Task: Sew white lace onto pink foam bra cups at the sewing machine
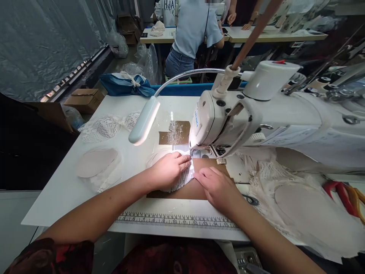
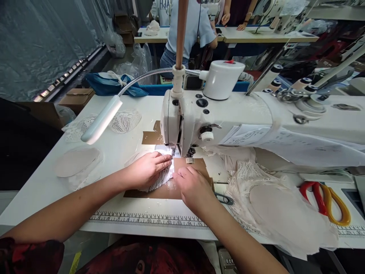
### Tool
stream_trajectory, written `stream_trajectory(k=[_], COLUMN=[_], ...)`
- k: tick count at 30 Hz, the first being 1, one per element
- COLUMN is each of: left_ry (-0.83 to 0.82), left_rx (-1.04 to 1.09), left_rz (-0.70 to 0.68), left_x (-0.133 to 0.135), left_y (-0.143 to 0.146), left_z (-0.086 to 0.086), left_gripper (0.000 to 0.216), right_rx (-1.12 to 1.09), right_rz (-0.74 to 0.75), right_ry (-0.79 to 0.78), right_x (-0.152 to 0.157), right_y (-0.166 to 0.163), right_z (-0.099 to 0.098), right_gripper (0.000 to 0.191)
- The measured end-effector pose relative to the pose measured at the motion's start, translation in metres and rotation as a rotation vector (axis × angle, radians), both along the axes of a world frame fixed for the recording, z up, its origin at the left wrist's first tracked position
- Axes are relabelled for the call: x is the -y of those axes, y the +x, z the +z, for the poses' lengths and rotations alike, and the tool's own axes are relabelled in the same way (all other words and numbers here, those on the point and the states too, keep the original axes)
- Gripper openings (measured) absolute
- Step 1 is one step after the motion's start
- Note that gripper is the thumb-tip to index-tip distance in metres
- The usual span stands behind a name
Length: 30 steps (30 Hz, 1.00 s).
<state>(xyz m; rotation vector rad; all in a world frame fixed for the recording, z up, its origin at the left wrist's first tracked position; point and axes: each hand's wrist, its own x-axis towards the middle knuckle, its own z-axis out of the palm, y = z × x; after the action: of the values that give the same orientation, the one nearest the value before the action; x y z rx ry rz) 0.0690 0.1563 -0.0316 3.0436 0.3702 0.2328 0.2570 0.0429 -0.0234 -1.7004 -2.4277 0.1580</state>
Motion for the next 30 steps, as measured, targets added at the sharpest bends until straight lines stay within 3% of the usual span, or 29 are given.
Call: stream_trajectory(k=[5, 10, 19, 26, 30], left_ry=[0.017, 0.026, -0.043, -0.029, -0.036], left_rx=[-0.077, -0.065, 0.088, 0.06, 0.056], left_rz=[-0.015, -0.006, -0.114, -0.065, -0.023], left_x=[-0.019, -0.034, -0.028, -0.04, -0.044], left_y=[0.003, 0.004, 0.0, 0.002, 0.004], left_z=[0.006, 0.007, 0.0, 0.001, 0.002], left_gripper=[0.049, 0.047, 0.031, 0.035, 0.035], right_rx=[0.06, 0.073, 0.103, 0.133, 0.044], right_rz=[-0.018, -0.097, -0.096, -0.18, -0.191], right_ry=[-0.088, -0.024, 0.103, 0.094, 0.057], right_x=[-0.017, -0.024, -0.024, -0.027, -0.026], right_y=[0.002, 0.0, -0.002, -0.002, 0.0], right_z=[0.005, 0.0, -0.005, -0.01, -0.012], right_gripper=[0.032, 0.033, 0.035, 0.044, 0.047])
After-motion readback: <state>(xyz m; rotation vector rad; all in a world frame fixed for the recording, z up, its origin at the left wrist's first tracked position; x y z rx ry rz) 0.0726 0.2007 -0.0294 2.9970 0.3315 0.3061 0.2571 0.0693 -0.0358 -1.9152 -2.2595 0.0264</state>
